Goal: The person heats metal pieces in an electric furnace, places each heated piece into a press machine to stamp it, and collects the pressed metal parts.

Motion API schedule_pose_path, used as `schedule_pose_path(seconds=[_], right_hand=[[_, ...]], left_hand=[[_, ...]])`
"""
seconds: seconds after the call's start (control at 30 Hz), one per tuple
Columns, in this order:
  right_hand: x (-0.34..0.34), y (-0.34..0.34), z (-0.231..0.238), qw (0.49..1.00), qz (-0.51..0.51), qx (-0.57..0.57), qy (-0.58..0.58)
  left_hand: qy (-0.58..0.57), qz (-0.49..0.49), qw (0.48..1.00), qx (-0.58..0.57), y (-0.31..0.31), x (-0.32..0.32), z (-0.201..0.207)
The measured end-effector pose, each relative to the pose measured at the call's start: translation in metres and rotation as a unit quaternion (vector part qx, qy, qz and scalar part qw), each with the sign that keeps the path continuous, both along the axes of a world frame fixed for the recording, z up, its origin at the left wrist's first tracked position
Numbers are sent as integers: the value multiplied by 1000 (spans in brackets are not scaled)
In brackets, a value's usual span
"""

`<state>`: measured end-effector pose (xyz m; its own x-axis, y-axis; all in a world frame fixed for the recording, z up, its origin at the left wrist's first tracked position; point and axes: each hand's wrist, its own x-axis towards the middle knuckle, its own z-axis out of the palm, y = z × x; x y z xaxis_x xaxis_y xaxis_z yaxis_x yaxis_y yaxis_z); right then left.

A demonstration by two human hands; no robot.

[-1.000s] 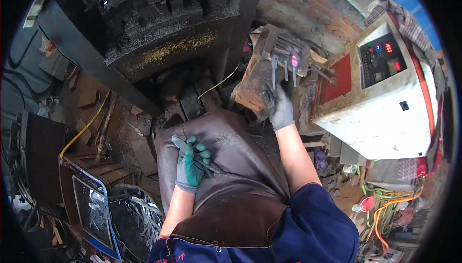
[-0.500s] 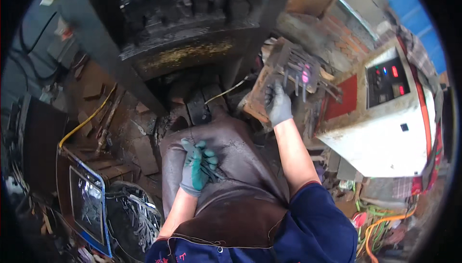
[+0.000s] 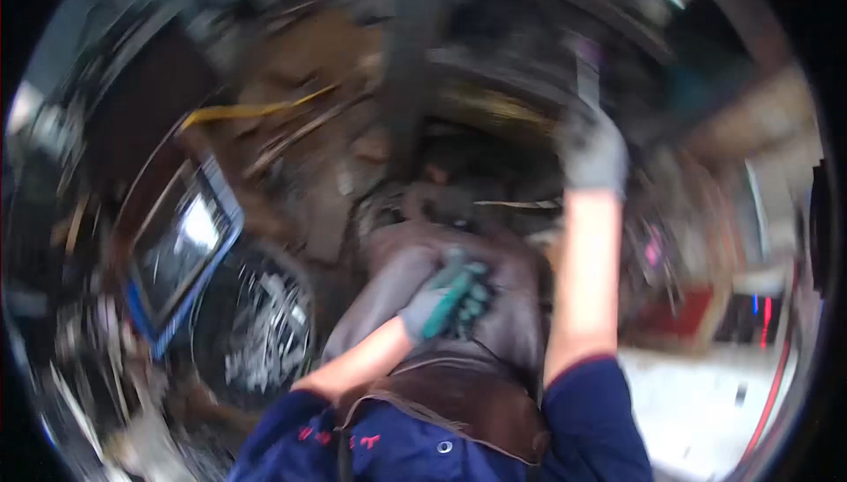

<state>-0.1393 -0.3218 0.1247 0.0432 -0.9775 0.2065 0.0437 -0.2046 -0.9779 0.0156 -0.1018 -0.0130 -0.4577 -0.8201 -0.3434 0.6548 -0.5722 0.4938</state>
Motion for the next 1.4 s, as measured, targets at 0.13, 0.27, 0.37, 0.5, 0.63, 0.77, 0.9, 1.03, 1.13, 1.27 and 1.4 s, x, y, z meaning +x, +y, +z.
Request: schedule_pose_path(seconds=[0.13, 0.27, 0.37, 0.5, 0.63, 0.77, 0.9, 1.03, 1.13, 1.27, 1.4], right_hand=[[26, 101, 11, 979, -158, 46, -123], [131, 151, 30, 978, 206, -8, 22], [101, 154, 10, 988, 151, -42, -6], [-5, 156, -67, 993, 16, 108, 51], [-121, 171, -147, 848, -249, 300, -358], [-219, 170, -161, 831, -407, 230, -302], [-238, 161, -147, 846, -473, 203, -140], [-189, 201, -129, 870, -436, 158, -169], [-148, 198, -79, 920, -323, 132, -179], [-85, 114, -23, 976, -198, 67, -68], [-41, 24, 9, 988, -89, 85, -93]], left_hand=[[17, -43, 999, -11, -10, -13, 8], [11, 33, 998, -59, 1, -22, -12], [-27, -2, 998, -65, -5, -15, 2], [-3, -68, 991, 115, -16, -3, 1], [-68, 47, 996, 43, -10, -2, -11], [-6, 3, 1000, -1, -18, -10, -26], [-13, 1, 1000, 17, -13, -16, -30], [-4, 23, 999, 23, -6, -6, -31], [14, -22, 999, -19, -11, -10, -25], [89, -7, 996, -5, -11, -7, -30], [84, -2, 996, 9, -12, -8, -29]])
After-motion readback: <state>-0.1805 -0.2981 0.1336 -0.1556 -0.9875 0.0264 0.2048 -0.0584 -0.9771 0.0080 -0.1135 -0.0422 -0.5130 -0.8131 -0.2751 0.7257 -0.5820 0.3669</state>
